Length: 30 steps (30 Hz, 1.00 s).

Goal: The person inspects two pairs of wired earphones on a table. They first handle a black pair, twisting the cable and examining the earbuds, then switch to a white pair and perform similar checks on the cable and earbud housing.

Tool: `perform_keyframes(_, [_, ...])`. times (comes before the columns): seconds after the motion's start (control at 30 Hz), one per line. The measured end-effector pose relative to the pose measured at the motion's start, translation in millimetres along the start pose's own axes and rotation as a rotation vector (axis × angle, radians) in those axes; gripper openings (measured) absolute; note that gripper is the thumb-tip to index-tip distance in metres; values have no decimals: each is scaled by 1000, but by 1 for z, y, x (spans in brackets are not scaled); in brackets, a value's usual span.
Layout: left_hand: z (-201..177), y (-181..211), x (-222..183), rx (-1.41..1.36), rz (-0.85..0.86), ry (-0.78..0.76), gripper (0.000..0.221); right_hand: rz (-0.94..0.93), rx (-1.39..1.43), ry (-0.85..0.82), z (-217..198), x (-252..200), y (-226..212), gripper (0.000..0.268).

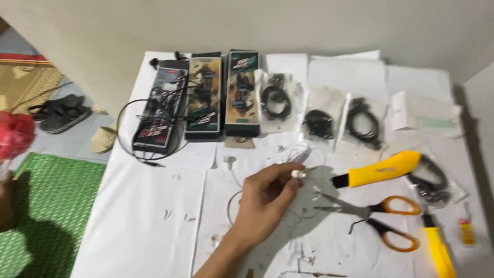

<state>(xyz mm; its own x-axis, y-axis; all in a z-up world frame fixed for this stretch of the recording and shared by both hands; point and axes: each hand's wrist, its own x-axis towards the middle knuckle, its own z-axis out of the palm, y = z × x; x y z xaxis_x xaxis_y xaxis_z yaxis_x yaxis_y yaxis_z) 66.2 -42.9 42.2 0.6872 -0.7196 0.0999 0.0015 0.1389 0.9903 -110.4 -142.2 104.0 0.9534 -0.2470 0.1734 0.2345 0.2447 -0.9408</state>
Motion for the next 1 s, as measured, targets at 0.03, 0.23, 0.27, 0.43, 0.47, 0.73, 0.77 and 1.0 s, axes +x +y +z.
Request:
perform_keyframes(0.03, [0, -2, 2, 1, 8, 0, 30, -4, 1, -6, -6, 14, 7, 38])
perform_keyframes(0.23, [-5, -20, 3, 33, 180, 42, 36, 32, 5, -10, -36, 64, 47, 44])
perform_keyframes(0.27, [-4, -14, 2, 5, 189, 94, 33, -48, -135, 113, -43, 74, 54, 46])
perform_keyframes(0.43, [-1, -23, 5, -57, 316, 250, 26, 19, -201, 286, -31, 99, 67, 66])
perform_keyframes(0.47, [-1, -22, 4, -50, 302, 252, 26, -23, -271, 271, -35, 97, 76, 59])
perform_keyframes(0.73, [-6, 0, 2, 12, 119, 153, 29, -177, -618, 206, -24, 83, 73, 39])
perform_keyframes(0.77, [-6, -1, 2, -16, 106, 139, 29, -183, -652, 213, -23, 83, 73, 37])
perform_keyframes(1.0, [-5, -1, 3, -106, 61, 84, 28, -124, -499, 264, -31, 81, 78, 34])
